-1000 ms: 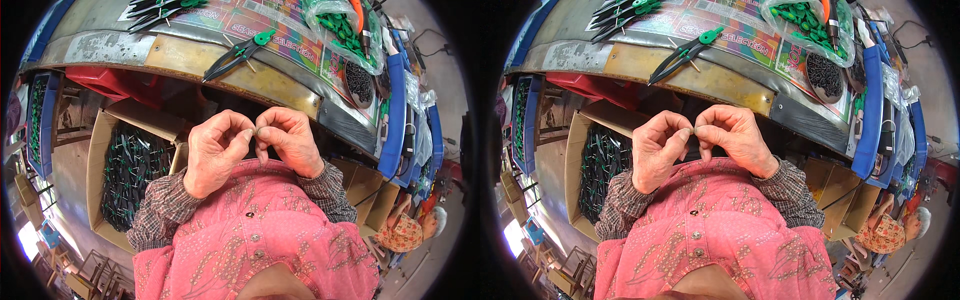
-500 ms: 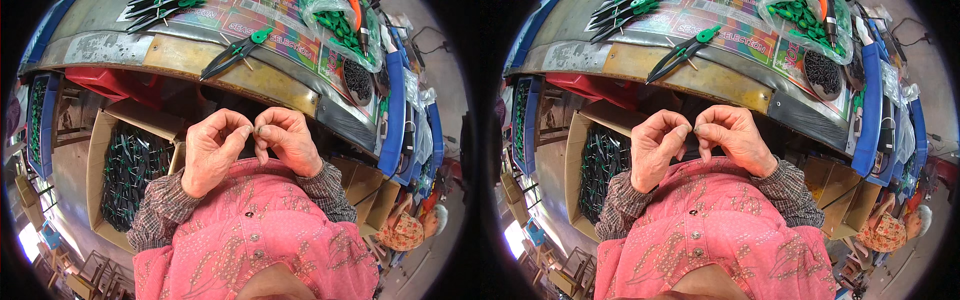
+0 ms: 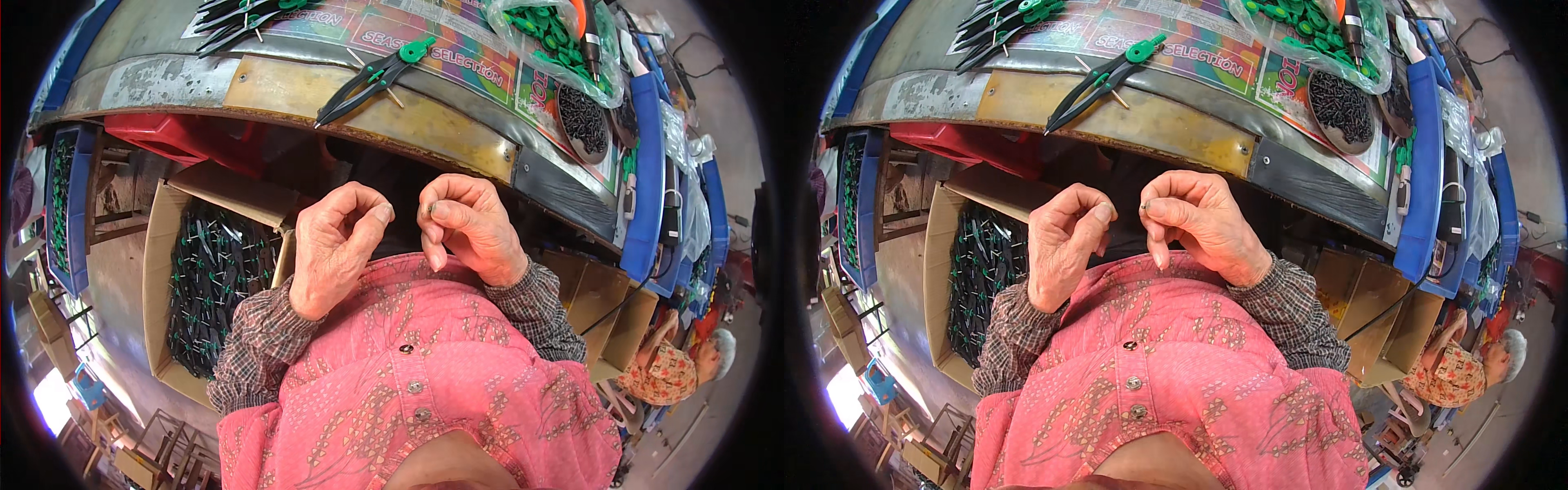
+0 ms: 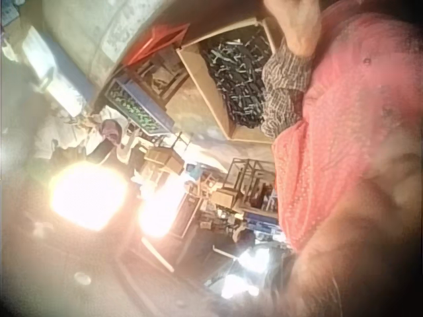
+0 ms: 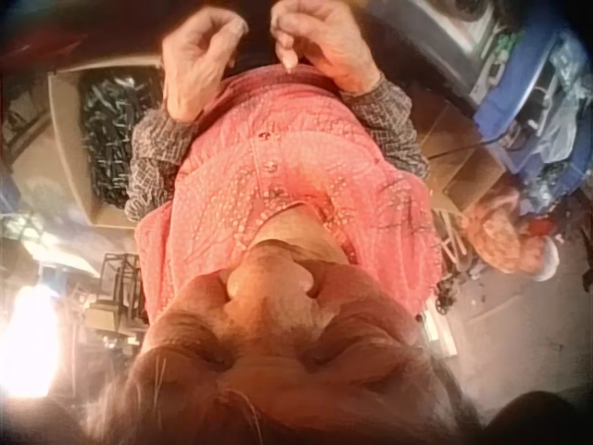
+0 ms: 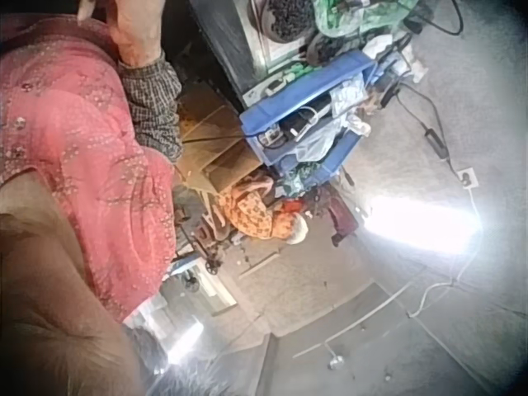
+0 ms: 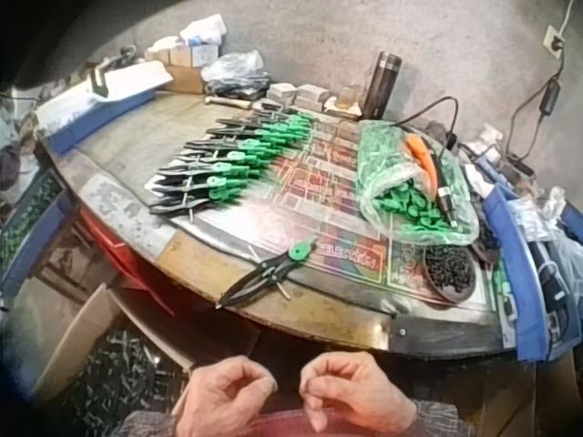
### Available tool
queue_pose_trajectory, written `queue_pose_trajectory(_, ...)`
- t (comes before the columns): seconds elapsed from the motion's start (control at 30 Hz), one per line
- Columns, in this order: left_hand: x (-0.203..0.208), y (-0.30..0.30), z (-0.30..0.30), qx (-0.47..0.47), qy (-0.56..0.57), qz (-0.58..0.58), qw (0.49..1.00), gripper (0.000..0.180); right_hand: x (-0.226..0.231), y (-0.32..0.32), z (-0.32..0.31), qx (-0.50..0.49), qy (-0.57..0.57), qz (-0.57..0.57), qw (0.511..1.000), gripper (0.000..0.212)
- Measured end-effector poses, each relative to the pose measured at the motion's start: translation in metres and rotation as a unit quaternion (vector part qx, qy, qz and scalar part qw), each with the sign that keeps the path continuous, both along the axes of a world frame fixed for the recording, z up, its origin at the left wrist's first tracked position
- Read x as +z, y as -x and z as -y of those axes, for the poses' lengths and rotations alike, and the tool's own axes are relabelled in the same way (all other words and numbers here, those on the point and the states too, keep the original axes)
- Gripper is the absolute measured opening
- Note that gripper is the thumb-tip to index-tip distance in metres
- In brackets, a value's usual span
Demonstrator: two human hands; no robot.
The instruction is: The person assembles plastic compasses by joining legs with hinge pieces by hand, inserts small screws, fastens them using an electric screwdriver, and stacks the completed compasses on the workbench.
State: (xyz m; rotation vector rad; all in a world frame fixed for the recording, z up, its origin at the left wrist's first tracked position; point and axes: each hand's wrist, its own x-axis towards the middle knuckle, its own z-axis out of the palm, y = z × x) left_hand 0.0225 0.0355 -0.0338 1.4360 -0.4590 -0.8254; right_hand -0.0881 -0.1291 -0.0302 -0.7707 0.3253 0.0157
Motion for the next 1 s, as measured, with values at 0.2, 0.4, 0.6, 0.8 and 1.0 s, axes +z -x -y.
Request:
queue_pose_trajectory(0.2,-0.002,0.0,0.0,-0.005,-0.012,0.009,1.0,0.007,-0.003,0.004,0.003,0.006,-0.008,-0.004,1.0,0.014)
queue_pose_trajectory(0.4,0.002,0.001,0.004,-0.018,-0.016,-0.016,1.0,0.004,-0.006,0.017,0.013,0.028,0.175,-0.074,0.981,0.008)
queue_pose_trajectory(0.6,-0.005,0.006,0.012,0.012,0.011,-0.02,1.0,0.004,-0.025,0.061,0.047,0.041,0.346,-0.173,0.921,0.009)
queue_pose_trajectory(0.8,-0.007,0.015,0.022,-0.023,-0.012,-0.029,0.999,0.005,-0.078,0.126,0.091,0.012,0.431,-0.234,0.871,0.014)
queue_pose_trajectory(1.0,-0.005,0.02,0.029,-0.033,-0.032,-0.021,0.999,0.005,-0.155,0.187,0.139,-0.134,0.437,-0.351,0.817,0.021)
